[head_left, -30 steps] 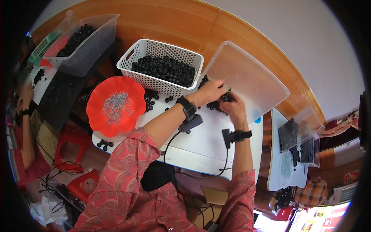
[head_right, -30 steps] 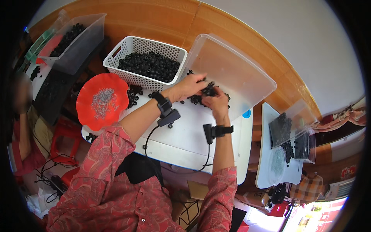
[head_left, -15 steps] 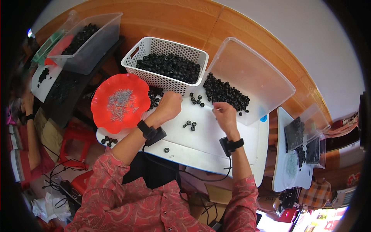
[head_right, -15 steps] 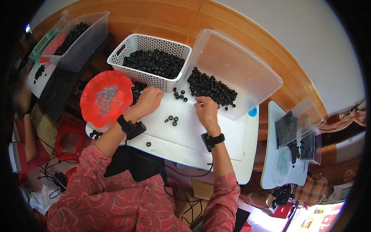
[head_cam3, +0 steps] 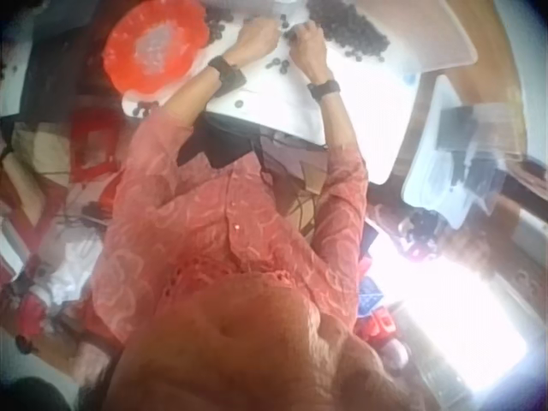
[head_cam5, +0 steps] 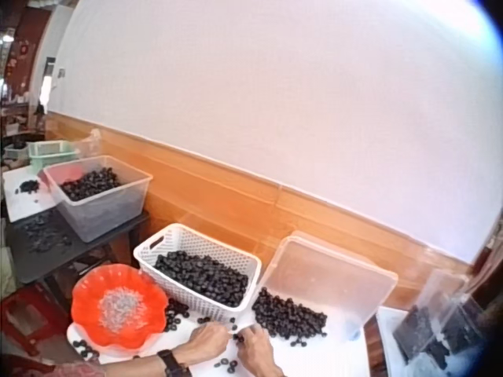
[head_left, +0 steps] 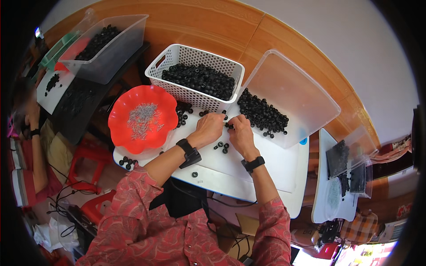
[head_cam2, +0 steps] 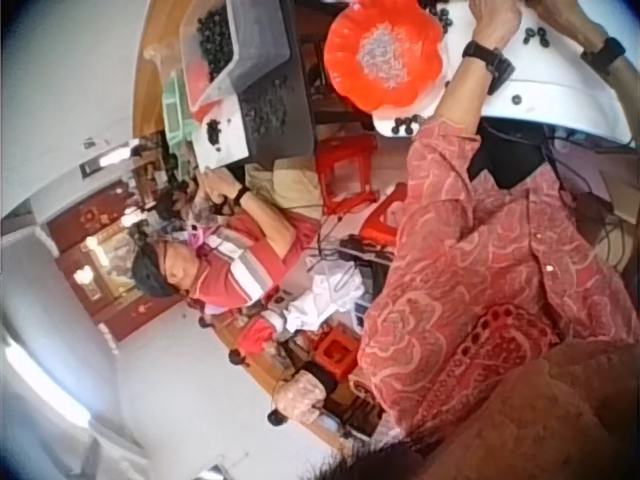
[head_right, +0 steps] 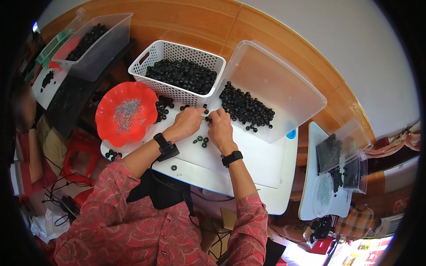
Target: Assembling small black plastic components by hand in a manufacturing environment.
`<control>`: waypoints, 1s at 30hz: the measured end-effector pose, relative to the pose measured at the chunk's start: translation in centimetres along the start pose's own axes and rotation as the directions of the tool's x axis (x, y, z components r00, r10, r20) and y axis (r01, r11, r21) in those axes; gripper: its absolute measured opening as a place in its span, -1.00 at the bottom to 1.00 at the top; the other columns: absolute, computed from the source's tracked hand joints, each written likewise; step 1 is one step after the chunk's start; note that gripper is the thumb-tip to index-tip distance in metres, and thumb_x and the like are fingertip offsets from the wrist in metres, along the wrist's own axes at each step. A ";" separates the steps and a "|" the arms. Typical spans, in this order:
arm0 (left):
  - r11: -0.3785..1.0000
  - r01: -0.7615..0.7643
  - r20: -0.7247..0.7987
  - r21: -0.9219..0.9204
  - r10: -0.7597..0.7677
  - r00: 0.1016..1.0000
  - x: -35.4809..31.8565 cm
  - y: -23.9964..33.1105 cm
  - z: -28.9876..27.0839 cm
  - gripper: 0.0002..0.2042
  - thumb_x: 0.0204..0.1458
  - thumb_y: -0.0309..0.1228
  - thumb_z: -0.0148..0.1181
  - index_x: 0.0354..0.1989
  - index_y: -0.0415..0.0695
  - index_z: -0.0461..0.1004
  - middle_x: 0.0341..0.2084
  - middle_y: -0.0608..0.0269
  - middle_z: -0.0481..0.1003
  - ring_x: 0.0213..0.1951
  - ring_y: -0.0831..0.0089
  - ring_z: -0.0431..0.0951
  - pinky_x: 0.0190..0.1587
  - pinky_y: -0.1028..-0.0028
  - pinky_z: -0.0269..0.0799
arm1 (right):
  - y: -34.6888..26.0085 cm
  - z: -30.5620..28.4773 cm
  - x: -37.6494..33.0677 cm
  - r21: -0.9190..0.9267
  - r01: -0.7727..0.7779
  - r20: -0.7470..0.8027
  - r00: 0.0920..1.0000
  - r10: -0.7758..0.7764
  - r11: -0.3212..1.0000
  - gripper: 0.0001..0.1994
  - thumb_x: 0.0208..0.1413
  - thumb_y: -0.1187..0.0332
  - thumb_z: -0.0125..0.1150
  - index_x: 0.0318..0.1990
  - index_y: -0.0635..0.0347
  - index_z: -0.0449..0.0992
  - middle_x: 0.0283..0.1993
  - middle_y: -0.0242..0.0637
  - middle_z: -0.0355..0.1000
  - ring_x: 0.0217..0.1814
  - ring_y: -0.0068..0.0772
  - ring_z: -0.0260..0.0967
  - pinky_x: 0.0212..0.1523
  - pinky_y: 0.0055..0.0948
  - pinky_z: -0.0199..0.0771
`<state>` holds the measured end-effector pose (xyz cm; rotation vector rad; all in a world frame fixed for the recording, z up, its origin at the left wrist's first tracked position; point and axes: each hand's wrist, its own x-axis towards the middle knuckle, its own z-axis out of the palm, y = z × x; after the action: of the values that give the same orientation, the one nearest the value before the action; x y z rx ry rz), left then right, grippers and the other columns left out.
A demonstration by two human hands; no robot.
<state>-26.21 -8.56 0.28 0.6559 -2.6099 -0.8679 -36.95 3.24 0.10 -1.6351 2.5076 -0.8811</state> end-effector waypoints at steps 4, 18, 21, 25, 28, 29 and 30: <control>0.997 0.073 0.078 0.009 -0.074 0.994 1.0 0.3 0.3 -0.72 0.04 -0.35 0.17 -0.11 -0.22 0.54 -0.32 -0.17 0.57 -0.21 -0.09 0.58 -0.16 0.08 0.47 | 0.1 0.3 -0.1 0.043 -0.013 -0.045 0.999 0.015 0.999 -0.75 -0.18 0.65 0.28 -0.27 0.27 0.48 -0.14 -0.12 0.37 -0.05 0.02 0.32 -0.02 -0.17 0.39; 0.999 -0.044 0.030 -0.027 0.045 0.999 1.6 -0.5 2.1 -0.81 -0.05 -0.52 0.25 -0.25 -0.33 0.54 -0.33 -0.20 0.55 -0.18 -0.12 0.56 -0.13 0.09 0.46 | 0.6 0.7 -0.4 0.083 -0.123 0.016 0.992 0.122 0.989 -0.74 -0.10 0.53 0.28 -0.17 0.34 0.58 -0.17 0.05 0.36 -0.10 0.03 0.36 -0.06 -0.20 0.43; 0.992 -0.089 0.092 -0.092 0.097 0.991 1.9 0.0 2.1 -0.80 -0.02 -0.55 0.21 -0.21 -0.36 0.52 -0.35 -0.17 0.56 -0.23 -0.01 0.60 -0.18 0.19 0.50 | 1.0 0.5 -0.9 0.155 -0.177 0.012 0.984 0.178 0.972 -0.72 -0.09 0.50 0.29 -0.15 0.36 0.57 -0.21 0.07 0.41 -0.18 -0.02 0.42 -0.11 -0.23 0.47; 0.931 0.087 0.166 -0.354 -0.029 0.986 2.3 -0.1 3.3 -0.77 0.01 -0.59 0.19 -0.13 -0.40 0.50 -0.33 0.00 0.57 -0.29 0.33 0.62 -0.21 0.41 0.54 | 1.9 0.2 -1.1 0.418 -0.346 0.096 0.936 0.338 0.840 -0.67 -0.10 0.47 0.35 -0.13 0.39 0.56 -0.31 0.03 0.52 -0.34 -0.20 0.53 -0.28 -0.37 0.53; 0.818 0.024 0.099 -0.575 0.040 0.994 3.0 1.2 4.7 -0.70 0.07 -0.54 0.18 -0.02 -0.40 0.47 -0.29 0.06 0.58 -0.29 0.44 0.60 -0.18 0.47 0.54 | 4.5 -0.6 -0.9 0.620 -0.339 0.035 0.913 0.407 0.707 -0.65 -0.04 0.43 0.37 -0.10 0.46 0.53 -0.34 -0.14 0.55 -0.37 -0.43 0.51 -0.32 -0.51 0.53; 0.701 -0.033 0.034 -0.712 0.081 0.996 3.3 1.8 5.1 -0.65 0.10 -0.51 0.18 0.05 -0.39 0.44 -0.27 0.07 0.58 -0.28 0.44 0.59 -0.15 0.47 0.53 | 5.1 -1.6 -0.6 0.664 -0.278 -0.046 0.911 0.409 0.694 -0.64 -0.01 0.42 0.36 -0.09 0.50 0.51 -0.33 -0.19 0.54 -0.35 -0.47 0.50 -0.30 -0.53 0.52; 0.675 -0.097 -0.029 -0.731 0.112 0.993 3.6 2.1 5.3 -0.57 0.15 -0.44 0.18 0.18 -0.33 0.37 -0.22 0.03 0.58 -0.27 0.41 0.59 -0.15 0.46 0.52 | 4.8 -3.0 0.1 0.763 -0.245 -0.051 0.899 0.434 0.598 -0.61 0.01 0.42 0.36 -0.05 0.51 0.48 -0.31 -0.20 0.53 -0.35 -0.48 0.50 -0.29 -0.54 0.52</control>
<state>-32.16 -6.38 -2.00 0.2529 -1.9890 -1.7328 -41.99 5.91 0.44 -0.7713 1.9740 -1.7920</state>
